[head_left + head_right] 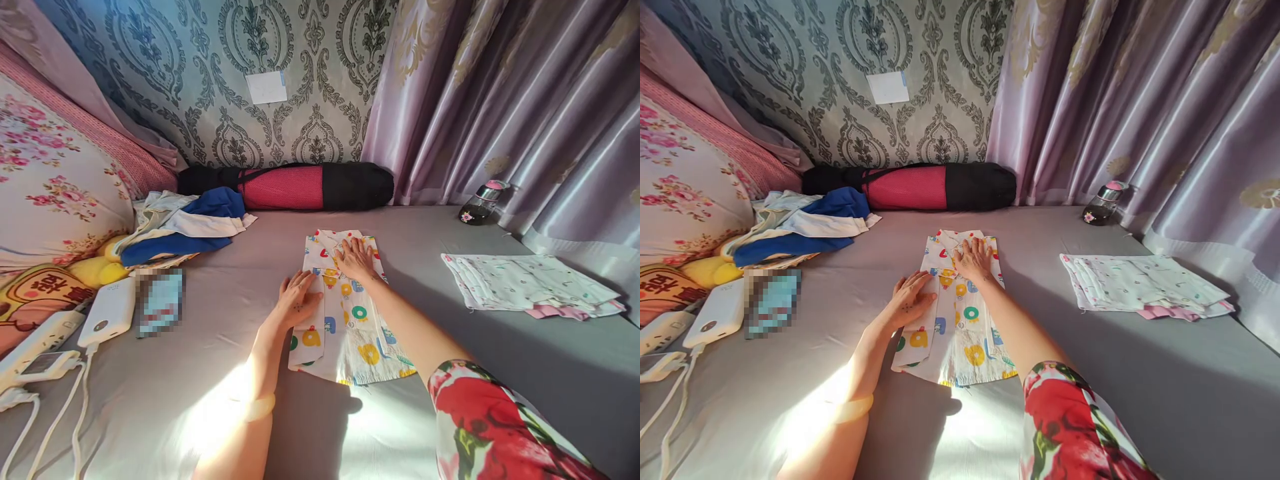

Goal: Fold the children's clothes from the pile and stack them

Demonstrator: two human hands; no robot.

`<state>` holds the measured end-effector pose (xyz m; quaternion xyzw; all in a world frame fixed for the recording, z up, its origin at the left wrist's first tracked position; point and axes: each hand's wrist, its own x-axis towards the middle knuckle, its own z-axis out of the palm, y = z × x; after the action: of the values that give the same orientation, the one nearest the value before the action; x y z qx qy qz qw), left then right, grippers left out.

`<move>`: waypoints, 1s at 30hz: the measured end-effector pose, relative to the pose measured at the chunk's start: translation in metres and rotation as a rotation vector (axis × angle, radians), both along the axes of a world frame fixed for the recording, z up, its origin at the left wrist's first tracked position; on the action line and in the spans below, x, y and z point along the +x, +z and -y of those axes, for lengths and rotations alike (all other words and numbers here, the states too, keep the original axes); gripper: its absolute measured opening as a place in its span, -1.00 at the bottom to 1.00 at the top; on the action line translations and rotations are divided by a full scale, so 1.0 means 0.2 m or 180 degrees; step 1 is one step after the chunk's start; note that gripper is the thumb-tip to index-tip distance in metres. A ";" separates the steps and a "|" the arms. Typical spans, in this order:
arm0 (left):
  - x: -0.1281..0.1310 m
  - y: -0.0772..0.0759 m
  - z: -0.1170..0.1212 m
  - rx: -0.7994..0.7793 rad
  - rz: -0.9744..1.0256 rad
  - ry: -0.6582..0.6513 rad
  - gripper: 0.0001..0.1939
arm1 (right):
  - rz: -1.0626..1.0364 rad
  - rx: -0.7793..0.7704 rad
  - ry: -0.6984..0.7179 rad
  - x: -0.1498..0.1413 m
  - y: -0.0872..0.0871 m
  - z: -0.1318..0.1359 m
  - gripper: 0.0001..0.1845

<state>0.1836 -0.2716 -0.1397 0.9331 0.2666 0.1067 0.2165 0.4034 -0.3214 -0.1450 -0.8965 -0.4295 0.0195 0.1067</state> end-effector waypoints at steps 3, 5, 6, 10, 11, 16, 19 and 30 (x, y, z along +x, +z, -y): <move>0.00 -0.01 0.00 0.0004 0.0030 -0.0027 -0.47 | 0.0011 0.0041 -0.0007 0.00 0.00 0.00 -0.33; -0.01 -0.01 -0.01 0.0006 0.0051 -0.0037 -0.48 | -0.0054 0.0057 0.0029 0.01 0.02 0.00 -0.33; -0.01 0.00 -0.01 0.0002 0.0047 -0.0048 -0.48 | -0.0148 0.0056 0.0071 0.02 0.04 0.01 -0.33; -0.01 0.01 0.00 0.0001 0.0002 -0.0071 -0.48 | -0.0677 0.0153 0.0214 0.04 0.10 0.07 -0.32; -0.01 0.01 0.00 0.0015 -0.0008 -0.0065 -0.48 | -0.0725 0.0205 0.0256 0.05 0.11 0.11 -0.31; -0.01 0.00 0.01 0.0143 -0.0071 -0.0073 -0.49 | -0.0510 0.0139 0.0689 0.00 0.12 0.36 -0.29; -0.01 -0.01 0.01 0.0259 -0.0141 -0.0085 -0.46 | -0.0349 -0.0067 0.0861 -0.07 0.11 0.51 -0.28; -0.01 -0.02 0.06 0.0863 -0.0381 -0.0108 -0.43 | -0.0169 0.0245 0.0977 -0.16 0.03 0.60 -0.38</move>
<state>0.1817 -0.2839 -0.1435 0.9628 0.2464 0.0823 0.0741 0.3721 -0.4408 -0.1388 -0.8148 -0.5589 0.0429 0.1480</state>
